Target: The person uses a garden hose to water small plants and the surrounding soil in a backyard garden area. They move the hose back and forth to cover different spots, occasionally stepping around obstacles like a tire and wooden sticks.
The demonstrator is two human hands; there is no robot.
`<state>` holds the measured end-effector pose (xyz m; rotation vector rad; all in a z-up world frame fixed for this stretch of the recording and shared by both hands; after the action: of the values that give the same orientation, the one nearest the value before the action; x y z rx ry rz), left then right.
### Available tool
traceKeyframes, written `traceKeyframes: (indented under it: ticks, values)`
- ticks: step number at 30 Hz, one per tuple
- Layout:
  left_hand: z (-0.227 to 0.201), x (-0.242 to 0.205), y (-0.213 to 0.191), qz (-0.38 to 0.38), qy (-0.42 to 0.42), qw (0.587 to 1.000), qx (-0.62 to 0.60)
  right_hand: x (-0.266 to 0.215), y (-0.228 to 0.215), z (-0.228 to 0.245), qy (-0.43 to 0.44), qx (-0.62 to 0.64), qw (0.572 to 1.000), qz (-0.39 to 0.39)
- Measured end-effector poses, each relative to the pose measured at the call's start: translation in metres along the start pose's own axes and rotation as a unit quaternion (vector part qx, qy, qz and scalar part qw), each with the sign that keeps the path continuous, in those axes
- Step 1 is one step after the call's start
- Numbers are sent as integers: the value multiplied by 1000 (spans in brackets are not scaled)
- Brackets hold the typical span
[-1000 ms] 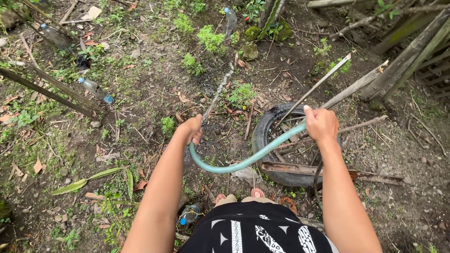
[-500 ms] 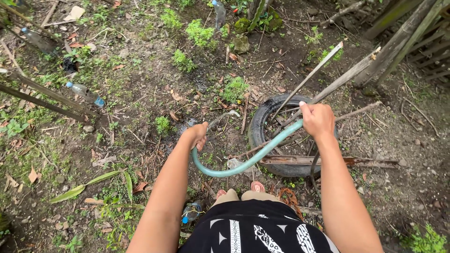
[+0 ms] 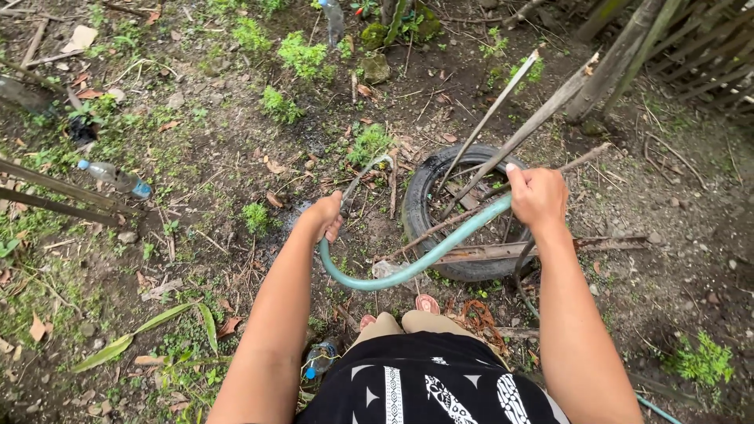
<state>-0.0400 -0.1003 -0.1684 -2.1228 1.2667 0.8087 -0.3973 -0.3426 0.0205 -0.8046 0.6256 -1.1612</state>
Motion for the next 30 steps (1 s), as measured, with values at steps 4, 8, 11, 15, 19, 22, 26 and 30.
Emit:
traceKeyframes:
  ticks: [4,8,11,15,19,22,26,30]
  values:
    - [-9,-14,3,7,3,1000,5,-4,-4,-5,5,0,1000,-10]
    - [-10,-6,-2,-2,21,1000,-21,-5,-6,-1,-2,6,1000,-15]
    - [-12,-1,-16,-13,42,999,-27,-14,-14,18,-6,8,1000,-13]
    - [-37,8,-55,-58,99,992,-56,-16,-7,32,-21,-8,999,24]
    - [-87,-21,-104,-120,130,984,-27,-28,6,47,-64,24,994,88]
    - [-124,-27,-142,-190,198,962,-14,-37,9,67,-116,15,984,136]
    - [-174,-44,-182,-266,243,931,53,-34,34,77,-178,13,958,224]
    - [-207,-60,-204,-286,268,916,86,-12,64,73,-154,76,963,205]
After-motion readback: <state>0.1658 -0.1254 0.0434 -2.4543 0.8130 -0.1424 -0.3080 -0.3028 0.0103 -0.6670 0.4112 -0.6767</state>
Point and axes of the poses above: each hand's wrist, its own x-axis towards the middle knuckle, its own y-axis out of the palm, z = x × y, the point moved 6 cm from there along x, towards the middle knuckle, and after that the axes turned 10 degrees about y, right-handed, at the moved point
